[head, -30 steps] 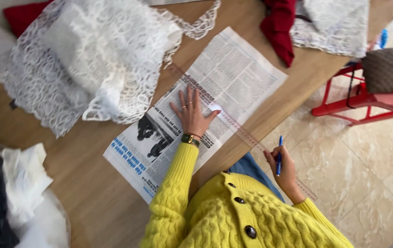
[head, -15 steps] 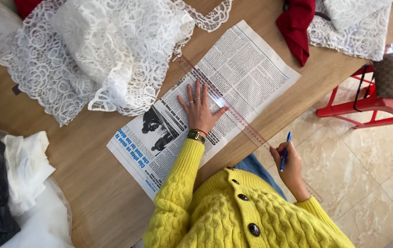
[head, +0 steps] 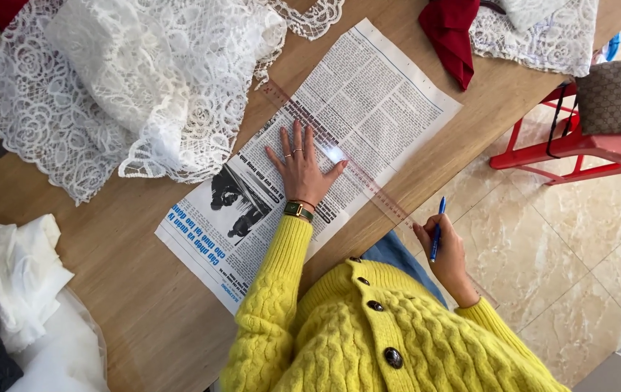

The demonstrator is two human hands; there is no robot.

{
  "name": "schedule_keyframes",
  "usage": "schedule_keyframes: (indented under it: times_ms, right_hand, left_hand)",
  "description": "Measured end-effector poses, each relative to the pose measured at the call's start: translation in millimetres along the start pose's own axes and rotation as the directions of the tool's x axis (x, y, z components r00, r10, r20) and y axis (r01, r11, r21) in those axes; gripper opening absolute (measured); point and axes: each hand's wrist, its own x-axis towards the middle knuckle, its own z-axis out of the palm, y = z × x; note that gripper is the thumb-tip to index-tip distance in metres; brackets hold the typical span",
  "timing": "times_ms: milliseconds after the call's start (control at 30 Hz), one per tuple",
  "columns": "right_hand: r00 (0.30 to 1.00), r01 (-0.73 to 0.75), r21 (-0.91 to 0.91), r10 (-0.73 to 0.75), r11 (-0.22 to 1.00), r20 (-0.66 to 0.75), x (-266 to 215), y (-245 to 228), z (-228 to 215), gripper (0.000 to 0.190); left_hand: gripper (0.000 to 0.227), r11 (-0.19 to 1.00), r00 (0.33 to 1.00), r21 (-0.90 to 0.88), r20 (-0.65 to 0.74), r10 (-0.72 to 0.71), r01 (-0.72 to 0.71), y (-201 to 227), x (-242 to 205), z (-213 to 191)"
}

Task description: The person uses a ruler and a pen to draw straight lines on a newspaper sheet placed on a wooden table. They adjust the ruler's position multiple times to create a grid-like pattern and then use a curved template to draw a curved line on the newspaper.

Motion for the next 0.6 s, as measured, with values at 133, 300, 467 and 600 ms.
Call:
schedule_keyframes:
  times_ms: [133, 300, 467, 600]
  right_hand:
    - [1.0, 0.01, 0.0, -0.01, 1.0, -0.003, 1.0, 1.0, 0.9, 0.029]
    - [1.0, 0.018, 0.009, -0.018, 1.0, 0.005, 2.7, -0.5, 0.1, 0.028]
    - [1.0, 0.019, 0.019, -0.019, 1.0, 0.013, 1.9, -5.4, -2.3, 0.029]
    - [1.0, 0.022, 0.008, -0.022, 1.0, 0.016, 2.9, -5.7, -2.7, 0.029]
  left_hand:
    - [0.105, 1.0, 1.0, 0.013, -0.012, 0.004, -0.004, -0.4, -1.2, 1.7]
    - [0.105, 1.0, 1.0, -0.002, -0.015, 0.001, -0.001, -2.1, -0.7, 4.9]
    - [0.106, 1.0, 1.0, -0.011, -0.003, 0.001, -0.001, -2.1, -1.0, 3.2]
    - [0.107, 1.0, 1.0, -0.017, 0.024, -0.006, 0.007, -1.8, -0.9, 2.6]
